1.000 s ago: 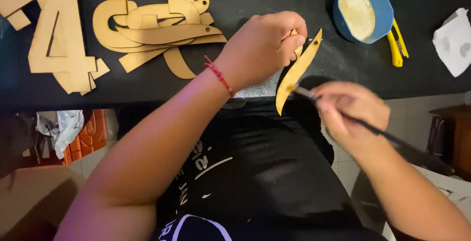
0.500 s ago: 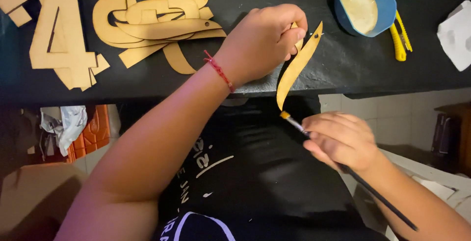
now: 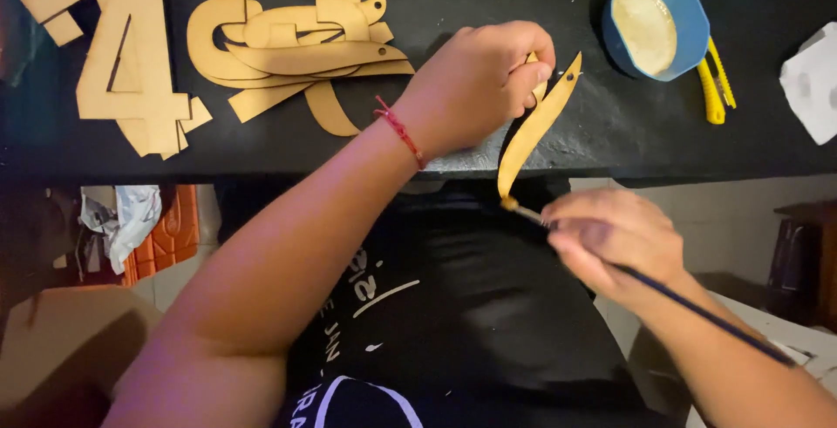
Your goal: Painting the edges and surfaces of laser-cut wooden numbers and shapes with yellow paint using a brush.
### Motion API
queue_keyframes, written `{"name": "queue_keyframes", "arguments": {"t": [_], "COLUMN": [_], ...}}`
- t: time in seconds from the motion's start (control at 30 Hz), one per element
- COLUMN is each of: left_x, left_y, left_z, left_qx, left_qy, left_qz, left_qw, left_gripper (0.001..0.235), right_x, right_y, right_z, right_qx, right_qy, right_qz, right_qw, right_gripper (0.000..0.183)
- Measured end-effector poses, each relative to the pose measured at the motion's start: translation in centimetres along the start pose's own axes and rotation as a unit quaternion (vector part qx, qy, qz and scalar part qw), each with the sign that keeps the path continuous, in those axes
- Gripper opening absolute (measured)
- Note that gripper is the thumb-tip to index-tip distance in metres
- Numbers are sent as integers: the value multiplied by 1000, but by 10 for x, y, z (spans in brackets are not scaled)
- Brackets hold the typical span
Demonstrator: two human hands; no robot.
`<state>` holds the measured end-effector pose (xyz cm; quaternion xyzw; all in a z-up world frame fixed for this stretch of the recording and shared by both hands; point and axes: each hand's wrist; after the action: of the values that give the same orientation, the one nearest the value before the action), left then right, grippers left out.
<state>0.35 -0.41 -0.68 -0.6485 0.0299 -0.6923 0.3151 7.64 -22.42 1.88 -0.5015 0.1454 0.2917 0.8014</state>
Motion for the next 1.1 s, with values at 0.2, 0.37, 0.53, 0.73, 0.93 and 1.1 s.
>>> {"name": "queue_keyframes", "arguments": {"t": [0.2,0.37,0.53,0.73,0.93,1.1], "left_x": [6,10,10,14,8,16], "left_y": [-4,-6,-6,-10,-5,-10], "left_z": [0,-2,-1,-2,-2,-2], "left_qx": [-16,-18,-29,-41,-21,-36], "left_qy": [-31,-51,-74,-73,-49,-97], "left_qz": [-1,-15,-9,-15,13,-25], "left_qw": [999,998,997,996,998,994], "left_gripper": [16,16,17,19,18,20], "right_x": [44,59,35,11,58,66], "right_y": [-4,-9,2,10,3,-3], "right_z": [11,13,11,17,18,23], "right_qx": [125,182,127,35,183,212], "right_qy": [4,-17,-3,-50,-19,-26], "right_qz": [-42,-50,-130,-11,-71,-66], "right_qw": [991,982,983,998,980,975], "right_gripper": [23,18,35,24,32,23]}}
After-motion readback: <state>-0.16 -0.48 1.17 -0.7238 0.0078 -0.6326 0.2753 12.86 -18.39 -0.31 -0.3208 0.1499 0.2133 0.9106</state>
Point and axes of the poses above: each hand's wrist, its own z-axis towards the middle knuckle, its own y-axis out of the palm, x = y × z, and after that the axes turned 1 degree about -y, right-handed
